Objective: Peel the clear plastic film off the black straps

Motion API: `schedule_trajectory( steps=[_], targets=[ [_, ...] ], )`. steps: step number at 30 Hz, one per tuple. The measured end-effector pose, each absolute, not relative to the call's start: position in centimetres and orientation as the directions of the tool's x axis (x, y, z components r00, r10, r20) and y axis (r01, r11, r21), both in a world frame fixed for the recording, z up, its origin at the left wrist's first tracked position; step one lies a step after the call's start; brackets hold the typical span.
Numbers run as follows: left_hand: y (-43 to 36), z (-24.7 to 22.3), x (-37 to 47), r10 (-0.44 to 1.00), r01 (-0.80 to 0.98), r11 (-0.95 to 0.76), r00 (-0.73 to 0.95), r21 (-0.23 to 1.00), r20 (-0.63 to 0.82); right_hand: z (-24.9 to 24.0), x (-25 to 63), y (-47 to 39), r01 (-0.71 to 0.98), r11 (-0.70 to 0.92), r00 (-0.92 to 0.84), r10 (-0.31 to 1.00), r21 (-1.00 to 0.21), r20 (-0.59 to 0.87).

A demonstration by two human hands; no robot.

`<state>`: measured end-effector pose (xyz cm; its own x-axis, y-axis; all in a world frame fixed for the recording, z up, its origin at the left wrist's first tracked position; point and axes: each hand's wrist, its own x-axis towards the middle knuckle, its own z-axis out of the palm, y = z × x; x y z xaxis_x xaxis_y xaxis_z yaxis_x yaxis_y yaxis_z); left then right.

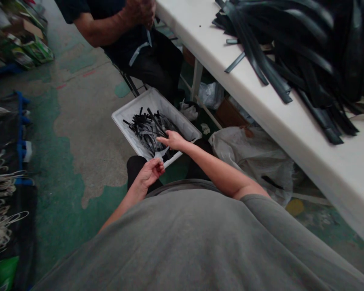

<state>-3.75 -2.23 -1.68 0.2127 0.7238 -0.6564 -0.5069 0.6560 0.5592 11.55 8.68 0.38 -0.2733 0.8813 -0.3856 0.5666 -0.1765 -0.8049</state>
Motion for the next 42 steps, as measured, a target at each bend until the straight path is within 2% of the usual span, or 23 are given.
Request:
schedule_trajectory(
  steps=[3,7,12,16,25,42],
  targets=[
    [-1.3,-1.9,-5.2,0.745,-0.633,0.545,0.067,0.549,-0.663,-0.3,12.1,6.4,0.447,-0.23,-0.354,0.842,-0.864,-0.407],
    [-0.3,-2.2,-6.1,0.752,-0.646,0.466,-0.071,0.605,-0.655,-1.0,13.0,4.0,0.295,-0.286,-0.425,0.815,-0.912,-0.394],
    [-0.1,-2.6,-6.1,0.772,-0.638,0.434,-0.1,0.636,-0.628,-0.6,13.5,2.6,0.249,-0.282,-0.391,0.846,-0.926,-0.363],
    [-0.3,-2.5,-6.0,0.775,-0.666,0.41,-0.107,0.623,-0.623,0.6,13.9,1.8,0.196,-0.281,-0.259,0.909,-0.94,-0.326],
    [-0.3,-2.1,-5.9,0.774,-0.655,0.409,-0.12,0.636,-0.621,1.9,15.6,0.9,0.333,-0.122,-0.138,0.974,-0.935,-0.177],
    [-0.7,-2.2,-5.5,0.755,-0.619,0.488,-0.055,0.616,-0.654,2.0,15.9,1.0,0.469,0.01,-0.17,0.982,-0.883,-0.079]
  ],
)
